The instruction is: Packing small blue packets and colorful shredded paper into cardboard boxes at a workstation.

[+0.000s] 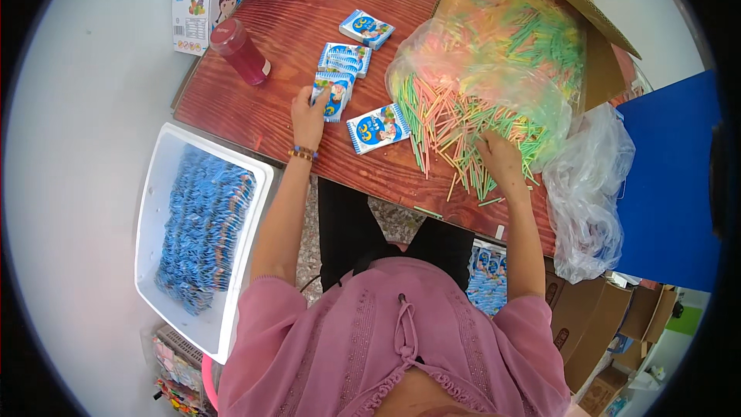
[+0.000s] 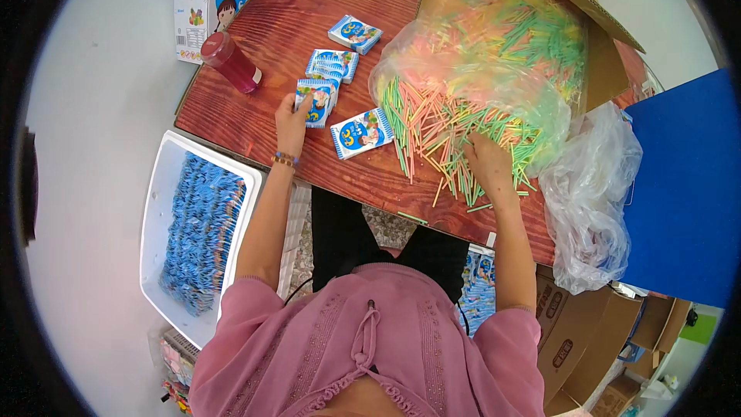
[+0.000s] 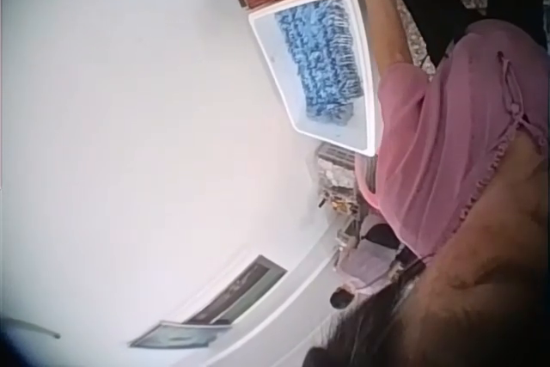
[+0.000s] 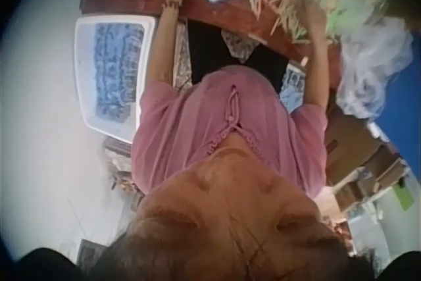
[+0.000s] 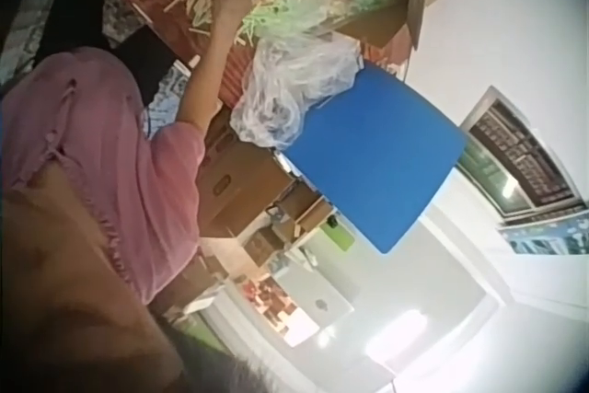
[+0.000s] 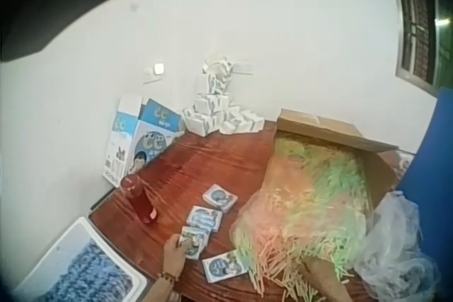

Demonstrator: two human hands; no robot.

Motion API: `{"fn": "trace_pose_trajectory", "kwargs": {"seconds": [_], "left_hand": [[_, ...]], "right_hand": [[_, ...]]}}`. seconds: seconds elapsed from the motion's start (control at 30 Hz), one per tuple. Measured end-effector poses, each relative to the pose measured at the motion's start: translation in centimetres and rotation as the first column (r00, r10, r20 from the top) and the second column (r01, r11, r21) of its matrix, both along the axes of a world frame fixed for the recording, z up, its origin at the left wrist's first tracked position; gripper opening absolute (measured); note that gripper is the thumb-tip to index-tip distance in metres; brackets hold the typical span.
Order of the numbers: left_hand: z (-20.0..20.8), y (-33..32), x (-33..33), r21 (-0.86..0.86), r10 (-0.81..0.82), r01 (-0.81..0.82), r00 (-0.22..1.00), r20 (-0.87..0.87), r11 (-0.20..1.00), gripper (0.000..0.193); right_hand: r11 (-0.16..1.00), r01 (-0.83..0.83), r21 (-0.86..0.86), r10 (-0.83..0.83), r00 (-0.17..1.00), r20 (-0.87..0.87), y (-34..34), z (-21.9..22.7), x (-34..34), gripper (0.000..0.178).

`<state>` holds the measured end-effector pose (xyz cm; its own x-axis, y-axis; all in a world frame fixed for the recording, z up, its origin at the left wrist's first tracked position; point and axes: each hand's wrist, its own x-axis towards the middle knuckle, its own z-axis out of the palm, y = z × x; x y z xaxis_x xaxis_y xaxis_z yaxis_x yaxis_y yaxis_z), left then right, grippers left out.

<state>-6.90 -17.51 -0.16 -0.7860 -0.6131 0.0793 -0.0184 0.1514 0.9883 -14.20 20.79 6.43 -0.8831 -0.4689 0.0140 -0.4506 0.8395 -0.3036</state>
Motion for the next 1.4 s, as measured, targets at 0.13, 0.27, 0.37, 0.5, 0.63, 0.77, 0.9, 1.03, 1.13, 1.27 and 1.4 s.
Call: {"fn": "trace_pose_trajectory", "kwargs": {"seconds": [0.13,0.27,0.37,0.5,0.63,0.77,0.9,1.03,1.13,1.27,1.4], "left_hand": [[-0.5,-0.2,-1.5,-0.461,0.211,-0.149,0.974,0.087,0.875,0.039],[-0.2,1.2,-2.2,-0.532,0.264,-0.185,0.962,0.075,0.826,0.043],[-0.7,0.5,-2.1,-0.524,0.236,-0.192,0.972,0.017,0.83,0.048],[-0.3,0.5,-1.9,-0.543,0.217,-0.135,0.972,0.089,0.829,0.049],[0.4,1.6,-0.6,-0.641,0.279,-0.246,0.959,-0.051,0.727,0.046],[1.4,5.5,2.1,-0.717,0.041,0.02,0.997,0.067,0.697,0.041],[2.0,7.1,3.8,-0.719,-0.002,0.167,0.974,0.225,0.675,0.043],[1.8,7.5,3.6,-0.666,0.024,0.092,0.986,0.163,0.74,0.039],[1.9,8.0,3.5,-0.727,0.039,-0.021,0.999,0.007,0.686,0.027],[2.0,7.4,3.5,-0.698,-0.011,-0.009,1.0,-0.025,0.716,0.02],[4.1,7.1,3.8,-0.696,-0.115,0.024,0.99,-0.085,0.717,0.011]], "right_hand": [[0.998,-0.026,-0.06,0.015,0.985,-0.174,0.4,-0.3,0.3,0.014],[0.995,-0.029,-0.093,0.003,0.964,-0.267,-0.3,1.4,2.4,0.011],[0.99,-0.099,-0.103,0.075,0.974,-0.213,-0.2,1.0,5.3,0.014],[0.912,-0.378,-0.16,0.404,0.894,0.193,-0.9,0.1,9.5,0.019],[0.885,-0.463,-0.037,0.465,0.884,0.051,-1.3,-0.7,10.7,0.019],[0.874,-0.471,-0.116,0.483,0.87,0.103,-0.4,-1.3,10.4,0.018],[0.861,-0.452,-0.232,0.495,0.85,0.181,-0.6,-1.1,9.7,0.013],[0.952,-0.108,-0.285,0.164,0.97,0.179,-0.9,-0.7,7.5,0.012],[0.955,0.001,-0.295,-0.005,1.0,-0.013,-1.7,0.1,6.1,0.013],[0.898,-0.097,-0.429,0.1,0.995,-0.016,-3.7,0.0,6.1,0.016],[0.852,-0.068,-0.518,0.132,0.987,0.088,-5.8,0.7,5.8,0.017]]}}
